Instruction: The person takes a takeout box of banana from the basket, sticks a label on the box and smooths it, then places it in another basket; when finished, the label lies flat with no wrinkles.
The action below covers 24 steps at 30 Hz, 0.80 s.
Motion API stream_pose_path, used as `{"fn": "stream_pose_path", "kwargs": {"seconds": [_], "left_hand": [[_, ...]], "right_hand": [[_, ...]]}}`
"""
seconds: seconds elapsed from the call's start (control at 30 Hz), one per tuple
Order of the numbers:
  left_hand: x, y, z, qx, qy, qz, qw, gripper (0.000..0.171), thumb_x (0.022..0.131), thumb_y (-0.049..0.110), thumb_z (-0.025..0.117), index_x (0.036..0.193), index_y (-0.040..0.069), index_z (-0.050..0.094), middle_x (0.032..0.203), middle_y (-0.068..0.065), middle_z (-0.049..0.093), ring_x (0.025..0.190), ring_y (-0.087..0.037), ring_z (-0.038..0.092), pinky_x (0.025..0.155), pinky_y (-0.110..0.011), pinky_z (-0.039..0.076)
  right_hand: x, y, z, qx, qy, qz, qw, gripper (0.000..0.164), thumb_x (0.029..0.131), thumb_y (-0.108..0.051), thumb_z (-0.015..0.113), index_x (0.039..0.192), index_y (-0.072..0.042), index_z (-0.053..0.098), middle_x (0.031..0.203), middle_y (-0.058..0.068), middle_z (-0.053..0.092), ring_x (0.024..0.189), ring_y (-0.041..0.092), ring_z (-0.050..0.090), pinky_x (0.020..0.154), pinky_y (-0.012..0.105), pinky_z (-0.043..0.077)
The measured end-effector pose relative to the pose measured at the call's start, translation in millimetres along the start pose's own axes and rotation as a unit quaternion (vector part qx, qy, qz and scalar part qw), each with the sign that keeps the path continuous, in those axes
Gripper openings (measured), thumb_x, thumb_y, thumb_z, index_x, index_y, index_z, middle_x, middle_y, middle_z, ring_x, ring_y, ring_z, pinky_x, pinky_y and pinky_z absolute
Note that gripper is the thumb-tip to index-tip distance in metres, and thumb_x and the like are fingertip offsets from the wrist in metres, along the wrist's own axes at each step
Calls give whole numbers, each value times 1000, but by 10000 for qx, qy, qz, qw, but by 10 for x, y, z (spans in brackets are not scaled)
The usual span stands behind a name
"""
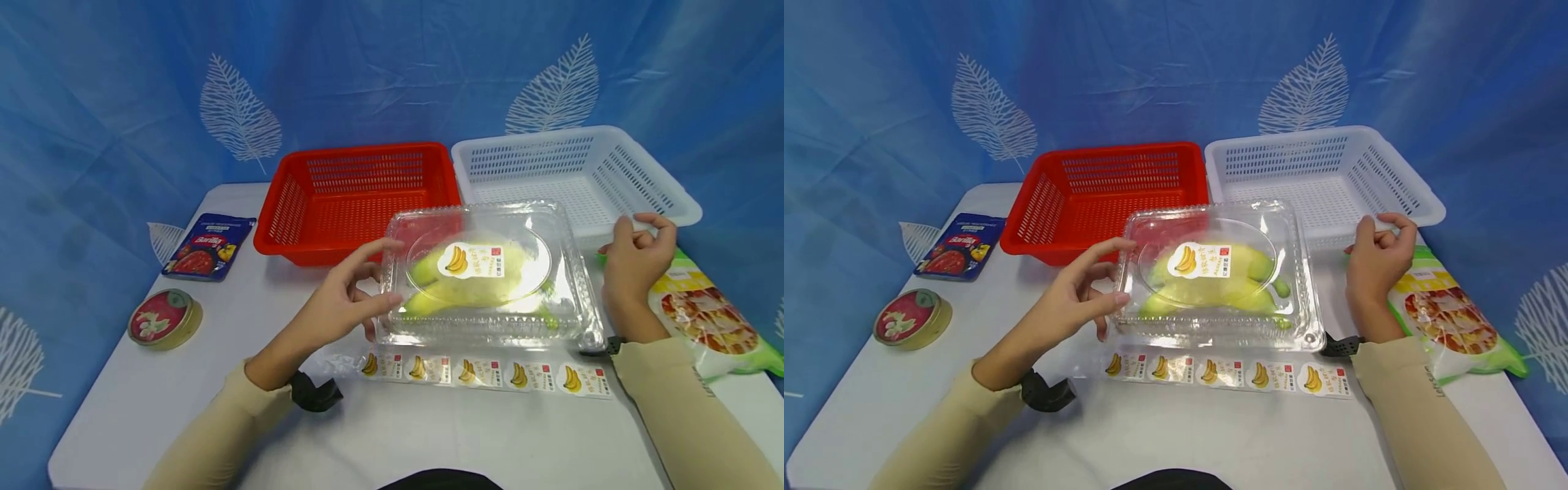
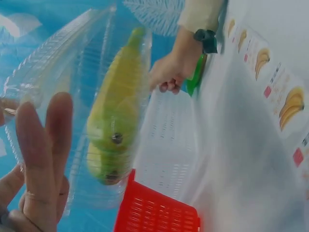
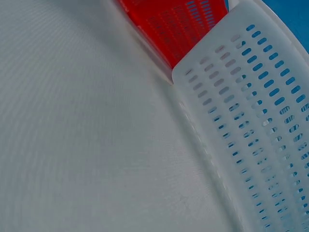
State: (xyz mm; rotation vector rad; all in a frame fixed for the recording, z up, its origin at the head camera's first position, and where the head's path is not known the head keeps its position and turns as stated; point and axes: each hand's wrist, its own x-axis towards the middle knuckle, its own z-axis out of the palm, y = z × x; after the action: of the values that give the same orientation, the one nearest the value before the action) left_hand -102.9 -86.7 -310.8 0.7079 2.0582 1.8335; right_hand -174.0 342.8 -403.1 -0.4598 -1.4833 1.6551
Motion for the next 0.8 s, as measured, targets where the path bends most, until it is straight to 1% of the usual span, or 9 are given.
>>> {"fn": "stream_pose_path", "kwargs": {"seconds": [0.03,0.1,0.13,0.3,0.43,0.57,0.63,0.7,0.8], "left_hand": [[50,6,-2,-8,56,9,10000,65,94,8,73,150,29,46,120,-15,57,57,-35,65,50,-48,57],[151,9,-4,-48,174,33,9998,64,94,8,72,149,27,46,110,-18,59,60,-34,66,51,-47,58],[202,8,-5,-76,235,60,9997,63,94,7,72,149,26,47,107,-18,60,61,-34,66,51,-47,58],[457,28,-1,-123,384,165,9991,58,95,11,71,147,25,49,96,-20,56,62,-34,66,55,-48,59],[624,37,2,-73,499,99,9987,56,95,17,72,145,28,51,94,-19,54,62,-30,62,59,-46,60],[759,17,12,-86,661,28,9978,54,95,20,72,144,29,52,92,-16,54,64,-26,60,60,-38,60],[819,6,24,-130,684,11,9976,53,95,21,72,143,29,53,91,-16,54,64,-25,59,60,-35,58],[878,0,35,-170,690,-6,9975,52,95,21,73,143,29,53,90,-16,54,63,-24,57,58,-32,56],[965,12,56,-92,700,-7,9975,53,94,24,74,143,29,53,92,-17,56,65,-26,59,60,-31,57]], "right_hand": [[2,-1,-1,-39,-30,6,10000,20,95,-16,70,113,-13,61,58,5,41,43,18,45,44,20,39],[5,-5,-3,-109,-94,54,9999,21,96,-16,70,114,-14,60,59,4,42,44,17,47,45,19,40],[6,-7,-3,-193,-126,82,9997,21,97,-18,69,115,-14,60,59,4,43,45,16,47,46,19,40],[6,-9,-14,-478,-167,248,9984,21,98,-21,68,116,-17,60,61,2,45,47,14,47,48,17,43],[2,-11,-21,-431,-128,343,9984,20,97,-20,68,115,-17,60,62,1,45,48,13,45,47,16,38],[-12,-52,-23,-669,-161,456,9966,20,99,-22,67,117,-19,59,64,-1,46,53,11,42,48,17,32],[-25,-79,-18,-704,-182,475,9962,20,99,-22,65,118,-19,59,65,-2,46,53,11,42,48,16,32],[-38,-105,-12,-663,-202,439,9966,20,99,-21,64,118,-18,58,65,-1,47,52,11,44,48,15,36],[-52,-143,0,-684,-223,306,9969,18,100,-19,62,117,-16,58,62,0,46,50,12,47,49,15,40]]}}
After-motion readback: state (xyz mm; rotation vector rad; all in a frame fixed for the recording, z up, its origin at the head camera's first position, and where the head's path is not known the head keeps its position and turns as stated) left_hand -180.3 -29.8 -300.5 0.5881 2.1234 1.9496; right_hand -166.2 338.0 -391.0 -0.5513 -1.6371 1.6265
